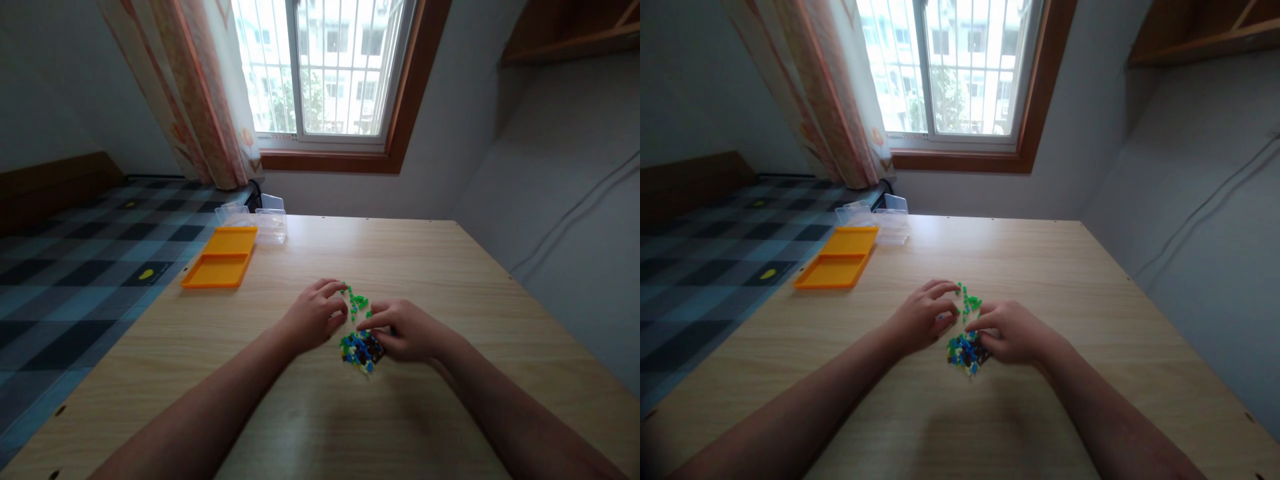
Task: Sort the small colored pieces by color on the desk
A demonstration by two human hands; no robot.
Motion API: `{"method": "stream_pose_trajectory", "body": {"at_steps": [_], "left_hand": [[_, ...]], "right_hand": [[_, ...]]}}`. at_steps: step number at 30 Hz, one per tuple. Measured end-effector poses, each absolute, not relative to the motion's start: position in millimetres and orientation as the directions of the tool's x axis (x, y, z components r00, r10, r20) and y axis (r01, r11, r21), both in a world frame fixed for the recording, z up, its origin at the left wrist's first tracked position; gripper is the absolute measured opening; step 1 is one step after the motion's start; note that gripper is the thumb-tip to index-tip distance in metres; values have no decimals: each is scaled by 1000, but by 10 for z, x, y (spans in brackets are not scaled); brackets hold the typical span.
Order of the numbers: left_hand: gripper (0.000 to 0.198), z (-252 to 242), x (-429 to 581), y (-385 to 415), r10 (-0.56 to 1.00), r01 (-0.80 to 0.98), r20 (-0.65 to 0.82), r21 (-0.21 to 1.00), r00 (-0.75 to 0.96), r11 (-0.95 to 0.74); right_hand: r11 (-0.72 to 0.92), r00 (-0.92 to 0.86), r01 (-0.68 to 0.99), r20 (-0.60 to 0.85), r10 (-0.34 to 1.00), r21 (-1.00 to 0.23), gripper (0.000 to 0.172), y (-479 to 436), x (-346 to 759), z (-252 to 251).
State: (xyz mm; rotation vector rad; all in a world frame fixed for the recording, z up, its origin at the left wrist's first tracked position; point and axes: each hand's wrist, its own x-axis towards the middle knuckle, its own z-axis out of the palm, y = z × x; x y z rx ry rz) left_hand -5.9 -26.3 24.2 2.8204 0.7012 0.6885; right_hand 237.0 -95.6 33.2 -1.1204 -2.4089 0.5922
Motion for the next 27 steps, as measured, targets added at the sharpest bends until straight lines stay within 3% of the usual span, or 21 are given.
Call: {"method": "stream_pose_trajectory", "body": {"at_steps": [3, 8, 16, 20, 27], "left_hand": [[11, 273, -94, -286, 454, 369, 395, 275, 798, -888], [12, 385, -130, -326, 425, 337, 385, 276, 819, -900], [12, 556, -147, -430, 365, 342, 151, 158, 919, -926], [11, 602, -155, -490, 363, 347, 93, 152, 927, -926], [13, 580, -125, -538, 343, 332, 34, 177, 939, -927]], "right_hand": [[600, -611, 594, 185, 770, -536, 44, -966, 2338, 326], [610, -622, 603, 176, 763, -513, 41, -992, 2282, 333], [582, -575, 657, 180, 798, -479, 40, -945, 2307, 280], [558, -517, 674, 231, 825, -485, 40, -926, 2331, 222], [611, -600, 625, 201, 774, -486, 45, -956, 2315, 265]]}}
